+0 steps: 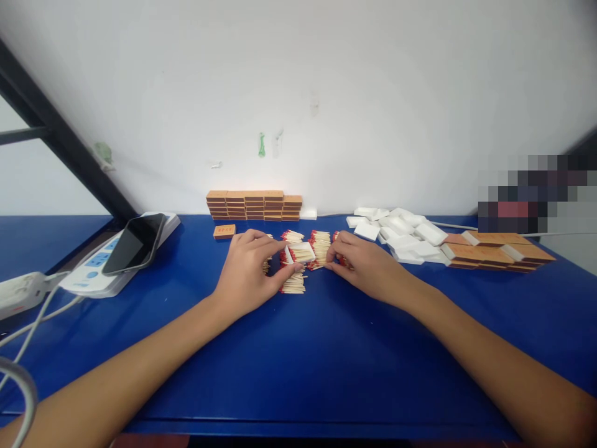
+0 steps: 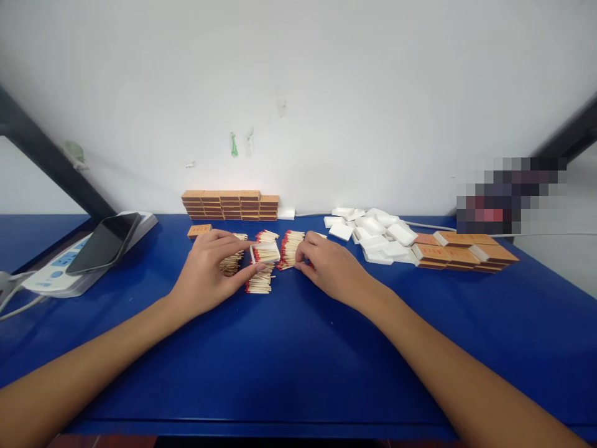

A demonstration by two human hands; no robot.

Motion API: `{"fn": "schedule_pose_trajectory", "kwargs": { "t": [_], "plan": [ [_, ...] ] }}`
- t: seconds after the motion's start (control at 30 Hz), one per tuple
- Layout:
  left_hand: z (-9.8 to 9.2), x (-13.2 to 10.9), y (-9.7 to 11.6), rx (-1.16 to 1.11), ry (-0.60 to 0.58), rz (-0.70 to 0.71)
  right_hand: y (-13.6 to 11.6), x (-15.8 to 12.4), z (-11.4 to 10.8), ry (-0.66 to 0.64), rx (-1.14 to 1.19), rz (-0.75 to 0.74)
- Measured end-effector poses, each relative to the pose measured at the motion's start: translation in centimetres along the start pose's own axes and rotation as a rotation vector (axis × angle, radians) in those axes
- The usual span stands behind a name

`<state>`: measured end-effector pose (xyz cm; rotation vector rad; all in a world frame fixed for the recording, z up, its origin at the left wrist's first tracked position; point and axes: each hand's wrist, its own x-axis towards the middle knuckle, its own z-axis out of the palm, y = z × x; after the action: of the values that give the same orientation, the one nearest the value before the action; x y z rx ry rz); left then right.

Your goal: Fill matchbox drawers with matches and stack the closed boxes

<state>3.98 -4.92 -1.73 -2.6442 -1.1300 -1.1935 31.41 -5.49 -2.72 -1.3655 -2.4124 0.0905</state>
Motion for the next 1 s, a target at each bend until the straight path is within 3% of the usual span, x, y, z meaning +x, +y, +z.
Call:
{"fn": "schedule_pose_trajectory", "kwargs": {
  "t": [0.57, 0.8, 1.0],
  "plan": [
    [0.0, -0.1, -0.2, -0.001, -0.018, -0.006, -0.1, -0.2, -1.1, -0.021, 0.064, -0.015],
    [0.2, -0.2, -0.5, 0.018, -0.043, -0.009, -0.5, -0.3, -2.1, 0.077, 0.088, -0.031],
    [0.1, -0.4, 0.1, 0.000, -0.109, 0.053, -2.4, -0.3, -2.2, 0.111, 0.145, -0.060]
  ]
}}
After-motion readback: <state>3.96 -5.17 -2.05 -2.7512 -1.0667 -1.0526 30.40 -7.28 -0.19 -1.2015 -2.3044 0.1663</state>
